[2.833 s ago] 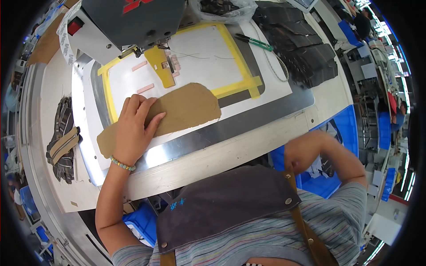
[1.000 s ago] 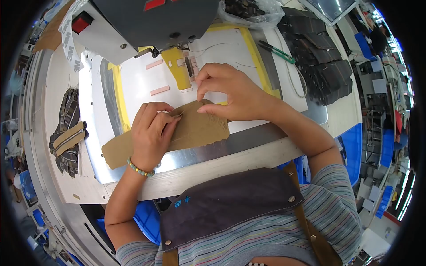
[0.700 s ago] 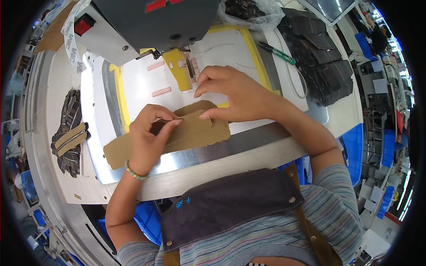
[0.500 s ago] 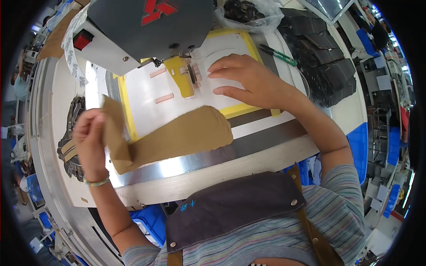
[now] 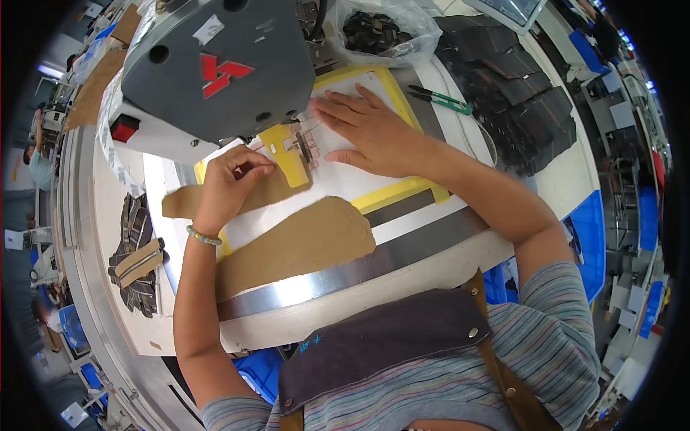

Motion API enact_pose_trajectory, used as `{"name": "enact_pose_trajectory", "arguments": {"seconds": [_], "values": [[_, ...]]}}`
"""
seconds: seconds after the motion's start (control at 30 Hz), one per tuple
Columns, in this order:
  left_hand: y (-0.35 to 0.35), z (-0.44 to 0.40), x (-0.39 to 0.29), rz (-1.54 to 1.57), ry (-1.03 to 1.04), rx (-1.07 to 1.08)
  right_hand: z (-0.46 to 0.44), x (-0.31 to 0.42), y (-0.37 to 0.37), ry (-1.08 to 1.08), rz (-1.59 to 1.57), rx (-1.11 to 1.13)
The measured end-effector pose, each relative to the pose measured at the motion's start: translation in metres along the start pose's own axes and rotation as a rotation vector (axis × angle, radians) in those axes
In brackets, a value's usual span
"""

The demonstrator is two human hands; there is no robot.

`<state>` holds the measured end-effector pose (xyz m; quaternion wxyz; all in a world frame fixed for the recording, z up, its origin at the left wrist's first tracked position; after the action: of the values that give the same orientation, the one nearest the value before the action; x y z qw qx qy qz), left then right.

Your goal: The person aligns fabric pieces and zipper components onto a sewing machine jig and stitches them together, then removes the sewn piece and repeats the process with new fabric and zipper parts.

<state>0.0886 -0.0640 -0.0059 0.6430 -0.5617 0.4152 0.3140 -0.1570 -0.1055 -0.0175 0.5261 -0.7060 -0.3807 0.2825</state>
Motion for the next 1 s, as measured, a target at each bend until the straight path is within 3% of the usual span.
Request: {"name": "enact_pose_trajectory", "arguments": {"seconds": [0.07,0.27,0.47,0.57,0.67,0.77,1.0], "values": [[-0.003,-0.004,0.006,-0.039,-0.005,-0.136,0.001,-0.001,-0.001,0.016,-0.041,-0.034],[-0.001,-0.003,0.005,-0.002,-0.060,-0.276,-0.006,-0.022,-0.009,0.079,-0.289,-0.188],[-0.002,-0.004,0.017,0.061,-0.065,-0.273,-0.005,-0.025,-0.008,0.109,-0.333,-0.197],[-0.007,-0.005,0.038,0.136,-0.214,-0.296,-0.004,-0.025,-0.009,0.104,-0.325,-0.189],[0.000,-0.006,0.030,0.308,0.021,-0.214,-0.003,-0.025,-0.008,0.102,-0.317,-0.181],[-0.005,-0.006,0.042,0.317,-0.096,-0.251,-0.003,-0.024,-0.009,0.092,-0.313,-0.158],[-0.004,-0.008,0.038,0.170,-0.067,-0.240,-0.004,-0.023,-0.016,0.087,-0.316,-0.230]]}}
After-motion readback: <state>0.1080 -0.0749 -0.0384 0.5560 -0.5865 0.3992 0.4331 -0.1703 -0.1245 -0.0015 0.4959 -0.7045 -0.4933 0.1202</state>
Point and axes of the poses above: each hand's wrist, its own z-axis away from the middle knuckle, its own y-axis out of the palm, x = y × z, the point moved 6 cm from there along -z, towards the middle knuckle, and after that the axes turned 8 degrees about z, right-handed, at the moved point
